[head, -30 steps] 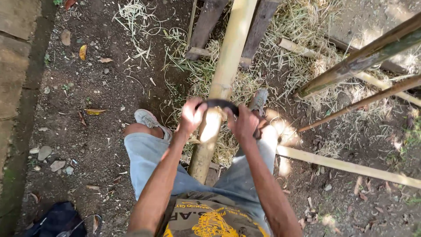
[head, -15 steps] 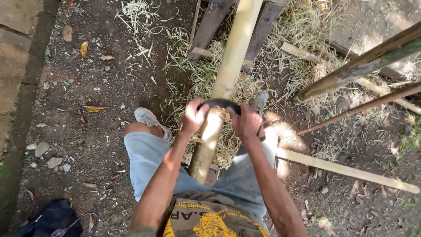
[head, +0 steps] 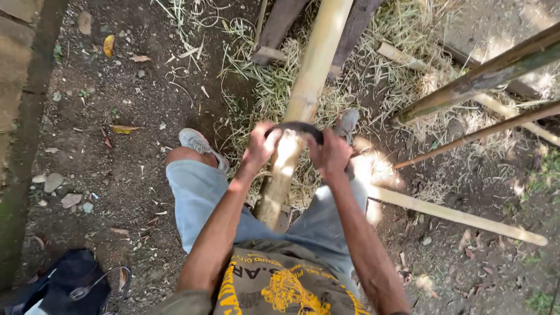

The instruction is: Shaving and smoothing a bamboo stalk using a curved blade.

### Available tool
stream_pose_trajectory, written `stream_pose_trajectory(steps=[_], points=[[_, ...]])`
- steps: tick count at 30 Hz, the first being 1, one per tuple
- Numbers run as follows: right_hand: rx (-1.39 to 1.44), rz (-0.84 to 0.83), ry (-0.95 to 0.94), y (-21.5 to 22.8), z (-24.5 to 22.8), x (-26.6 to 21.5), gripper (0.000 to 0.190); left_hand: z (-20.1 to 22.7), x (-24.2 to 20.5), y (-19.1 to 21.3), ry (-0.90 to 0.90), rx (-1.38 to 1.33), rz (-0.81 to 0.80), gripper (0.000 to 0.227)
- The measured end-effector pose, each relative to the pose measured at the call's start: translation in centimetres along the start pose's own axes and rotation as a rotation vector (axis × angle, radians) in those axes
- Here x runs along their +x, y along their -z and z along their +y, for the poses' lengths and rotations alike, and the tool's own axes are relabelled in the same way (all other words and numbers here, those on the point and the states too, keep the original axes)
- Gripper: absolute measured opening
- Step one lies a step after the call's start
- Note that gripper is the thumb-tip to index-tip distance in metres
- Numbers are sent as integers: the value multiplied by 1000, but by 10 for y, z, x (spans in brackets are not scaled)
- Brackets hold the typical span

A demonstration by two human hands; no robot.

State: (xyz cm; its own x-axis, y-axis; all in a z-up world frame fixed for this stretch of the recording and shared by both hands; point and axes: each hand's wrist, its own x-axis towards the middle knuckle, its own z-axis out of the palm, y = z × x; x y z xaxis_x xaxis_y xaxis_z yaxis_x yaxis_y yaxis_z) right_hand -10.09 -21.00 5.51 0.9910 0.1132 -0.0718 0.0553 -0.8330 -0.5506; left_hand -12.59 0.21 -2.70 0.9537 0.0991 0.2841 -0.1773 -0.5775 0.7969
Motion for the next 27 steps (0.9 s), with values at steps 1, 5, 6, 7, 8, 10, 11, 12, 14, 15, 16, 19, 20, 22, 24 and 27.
stream_pose_trajectory(steps=[1, 5, 6, 7, 8, 10, 11, 12, 14, 15, 16, 19, 20, 22, 24, 27], points=[[-3, -2, -5, 0, -8, -12, 42, -4, -16, -1, 2, -4, -4, 12], [-177, 141, 81, -13, -13, -81, 41, 8, -80, 21, -251, 148, 66, 4], [-184, 184, 127, -24, -5, -93, 42, 11, -85, 31, -253, 69, 79, 8], [-183, 194, 139, -29, -6, -91, 42, 17, -83, 41, -262, 73, 91, 8], [-195, 154, 114, -29, -8, -104, 42, 31, -93, 54, -109, -36, 51, 9], [-205, 119, 103, -28, -9, -107, 42, 42, -98, 66, 39, -137, 24, 11], [-177, 44, 55, -26, -9, -96, 42, 38, -92, 65, 36, -79, 31, 11], [-149, -43, -9, -21, -12, -94, 43, 40, -91, 68, 46, -23, 21, 11], [-122, 11, 68, -16, -8, -65, 42, 34, -67, 54, 227, -133, -55, 7], [-98, 73, 148, -14, -6, -48, 41, 29, -52, 45, 400, -247, -131, 4], [-97, 71, 146, -8, -6, -24, 41, 20, -30, 32, 403, -246, -132, 4], [-24, -44, -82, 5, -2, 36, 40, 1, 27, -2, 71, -187, 18, 9], [-64, 18, -35, 8, 0, 54, 39, -1, 49, -8, 176, -219, -46, 12], [-106, 78, 6, 10, 9, 72, 38, -3, 69, -18, 283, -252, -116, 16], [-180, 259, 288, 5, 21, 74, 41, -3, 69, -23, 284, -328, -132, 19], [-65, 147, 199, -5, 28, 58, 36, -14, 45, -26, 203, -340, -84, 23]])
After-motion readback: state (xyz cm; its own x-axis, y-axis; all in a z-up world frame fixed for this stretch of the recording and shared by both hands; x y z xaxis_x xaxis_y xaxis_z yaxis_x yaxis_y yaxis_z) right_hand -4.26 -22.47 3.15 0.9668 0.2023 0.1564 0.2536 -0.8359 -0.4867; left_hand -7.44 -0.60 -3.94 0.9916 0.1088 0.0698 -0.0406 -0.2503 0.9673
